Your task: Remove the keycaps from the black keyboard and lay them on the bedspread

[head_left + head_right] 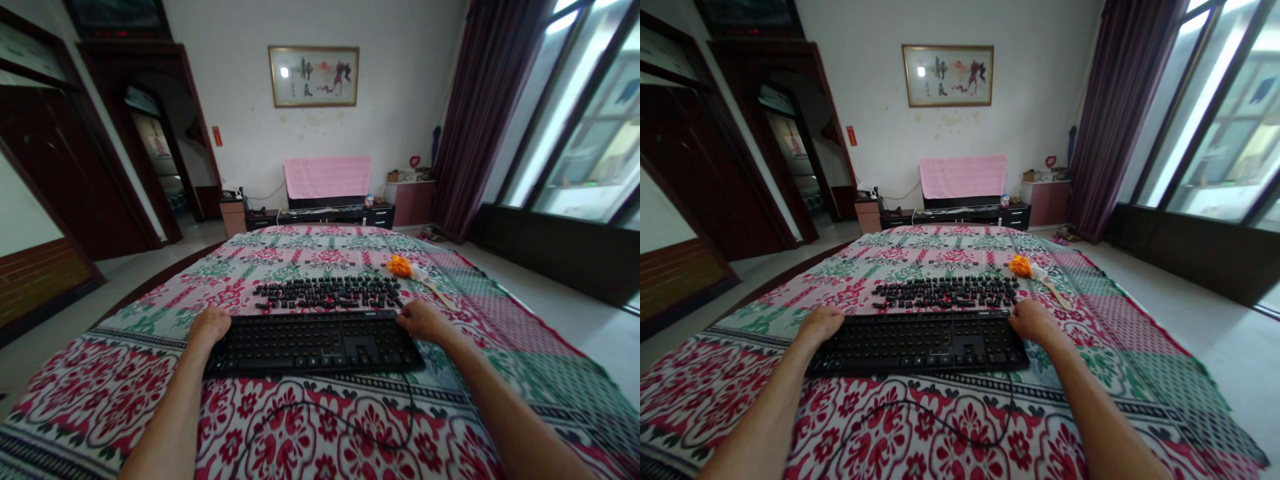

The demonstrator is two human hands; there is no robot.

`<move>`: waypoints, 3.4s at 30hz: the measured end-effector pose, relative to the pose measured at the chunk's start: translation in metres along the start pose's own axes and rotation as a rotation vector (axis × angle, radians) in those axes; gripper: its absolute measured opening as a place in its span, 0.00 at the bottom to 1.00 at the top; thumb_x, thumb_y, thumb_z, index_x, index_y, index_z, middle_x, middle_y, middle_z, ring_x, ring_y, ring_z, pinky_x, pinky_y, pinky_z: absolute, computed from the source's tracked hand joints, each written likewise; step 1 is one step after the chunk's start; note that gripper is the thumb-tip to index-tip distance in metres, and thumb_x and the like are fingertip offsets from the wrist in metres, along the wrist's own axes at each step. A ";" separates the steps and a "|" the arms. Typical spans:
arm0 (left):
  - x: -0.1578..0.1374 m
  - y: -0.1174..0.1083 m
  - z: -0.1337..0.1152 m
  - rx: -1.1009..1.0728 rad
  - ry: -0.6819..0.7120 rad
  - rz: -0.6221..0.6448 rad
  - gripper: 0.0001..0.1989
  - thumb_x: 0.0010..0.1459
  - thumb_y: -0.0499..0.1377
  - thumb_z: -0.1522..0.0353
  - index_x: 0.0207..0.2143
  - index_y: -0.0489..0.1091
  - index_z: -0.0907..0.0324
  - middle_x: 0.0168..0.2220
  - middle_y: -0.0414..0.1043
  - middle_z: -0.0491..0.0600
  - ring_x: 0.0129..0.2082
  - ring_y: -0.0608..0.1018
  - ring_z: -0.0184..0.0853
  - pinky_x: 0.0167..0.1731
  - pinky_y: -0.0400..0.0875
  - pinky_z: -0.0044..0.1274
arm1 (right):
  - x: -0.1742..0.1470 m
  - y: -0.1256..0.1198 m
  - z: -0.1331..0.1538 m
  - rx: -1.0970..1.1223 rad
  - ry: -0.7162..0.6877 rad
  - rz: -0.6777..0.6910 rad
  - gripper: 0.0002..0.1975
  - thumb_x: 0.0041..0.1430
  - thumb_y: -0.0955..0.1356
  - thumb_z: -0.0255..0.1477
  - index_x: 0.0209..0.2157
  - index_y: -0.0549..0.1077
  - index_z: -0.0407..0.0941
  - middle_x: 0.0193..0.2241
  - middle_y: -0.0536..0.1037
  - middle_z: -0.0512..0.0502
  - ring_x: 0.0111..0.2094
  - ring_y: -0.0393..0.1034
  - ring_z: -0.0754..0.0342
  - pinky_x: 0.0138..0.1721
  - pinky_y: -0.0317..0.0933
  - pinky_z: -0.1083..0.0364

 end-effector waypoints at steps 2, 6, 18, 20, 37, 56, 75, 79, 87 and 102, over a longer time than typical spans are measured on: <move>0.000 -0.001 0.002 0.003 -0.007 0.008 0.16 0.50 0.49 0.66 0.34 0.75 0.56 0.41 0.74 0.51 0.42 0.74 0.41 0.37 0.67 0.25 | -0.002 -0.001 0.003 0.007 -0.004 0.009 0.10 0.48 0.63 0.29 0.24 0.76 0.42 0.24 0.76 0.41 0.27 0.70 0.52 0.27 0.56 0.57; -0.003 -0.002 0.000 0.008 -0.028 -0.004 0.16 0.51 0.48 0.66 0.32 0.75 0.58 0.40 0.74 0.53 0.42 0.74 0.43 0.39 0.66 0.27 | -0.002 -0.002 0.002 0.017 0.015 0.047 0.10 0.49 0.63 0.29 0.24 0.75 0.41 0.23 0.75 0.39 0.26 0.70 0.52 0.26 0.56 0.58; -0.004 -0.003 -0.010 -0.007 -0.057 -0.028 0.17 0.49 0.50 0.66 0.37 0.74 0.56 0.42 0.73 0.53 0.43 0.73 0.44 0.40 0.66 0.28 | -0.003 -0.012 -0.006 0.058 -0.012 0.122 0.11 0.47 0.63 0.28 0.18 0.74 0.41 0.17 0.74 0.44 0.22 0.68 0.55 0.24 0.55 0.60; -0.009 -0.012 -0.014 -0.012 -0.078 -0.087 0.19 0.49 0.50 0.64 0.42 0.72 0.56 0.43 0.72 0.54 0.42 0.73 0.46 0.38 0.66 0.30 | -0.003 -0.016 -0.009 0.115 -0.007 0.055 0.10 0.47 0.65 0.30 0.19 0.74 0.41 0.16 0.73 0.46 0.21 0.67 0.56 0.23 0.54 0.60; -0.119 0.016 -0.187 -0.612 1.017 0.413 0.15 0.52 0.50 0.66 0.36 0.73 0.62 0.24 0.69 0.44 0.22 0.66 0.27 0.24 0.59 0.17 | -0.036 -0.004 0.065 1.424 -0.566 0.562 0.13 0.53 0.64 0.39 0.29 0.63 0.42 0.21 0.67 0.53 0.16 0.55 0.66 0.14 0.46 0.65; -0.106 0.021 -0.187 -0.681 0.809 0.177 0.13 0.49 0.53 0.64 0.28 0.74 0.62 0.24 0.71 0.45 0.25 0.71 0.30 0.25 0.60 0.19 | -0.022 0.000 0.065 1.230 -0.407 0.238 0.15 0.47 0.68 0.38 0.34 0.69 0.42 0.26 0.74 0.49 0.31 0.69 0.58 0.32 0.64 0.58; -0.129 0.033 -0.194 -0.075 0.895 0.228 0.58 0.27 0.58 0.42 0.60 0.44 0.54 0.63 0.33 0.57 0.61 0.38 0.53 0.55 0.38 0.44 | -0.028 -0.032 0.008 0.879 -0.323 0.222 0.10 0.44 0.68 0.32 0.31 0.70 0.41 0.23 0.73 0.50 0.25 0.66 0.60 0.26 0.61 0.60; -0.128 0.033 -0.194 -0.072 0.889 0.240 0.56 0.27 0.60 0.44 0.60 0.47 0.54 0.63 0.34 0.58 0.61 0.38 0.53 0.55 0.38 0.44 | -0.024 -0.028 0.017 0.878 -0.354 0.217 0.13 0.45 0.68 0.34 0.32 0.70 0.41 0.24 0.74 0.49 0.24 0.66 0.60 0.26 0.61 0.60; -0.107 0.020 -0.163 -0.024 0.894 0.250 0.55 0.22 0.65 0.50 0.57 0.51 0.51 0.62 0.39 0.56 0.61 0.44 0.51 0.55 0.44 0.41 | -0.023 -0.023 0.026 0.879 -0.369 0.257 0.12 0.45 0.68 0.33 0.31 0.70 0.41 0.23 0.74 0.50 0.23 0.67 0.60 0.26 0.62 0.60; -0.109 0.027 -0.168 -0.052 0.917 0.214 0.52 0.28 0.61 0.47 0.58 0.50 0.51 0.62 0.40 0.55 0.61 0.43 0.50 0.55 0.41 0.42 | -0.039 -0.036 0.041 0.711 -0.552 0.403 0.10 0.44 0.67 0.30 0.32 0.74 0.43 0.21 0.72 0.52 0.22 0.64 0.61 0.24 0.57 0.62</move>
Point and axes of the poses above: each hand's wrist, its own x-axis towards the middle knuckle, its own y-axis out of the palm, z = x × y, the point moved 1 cm from there along x, towards the middle knuckle
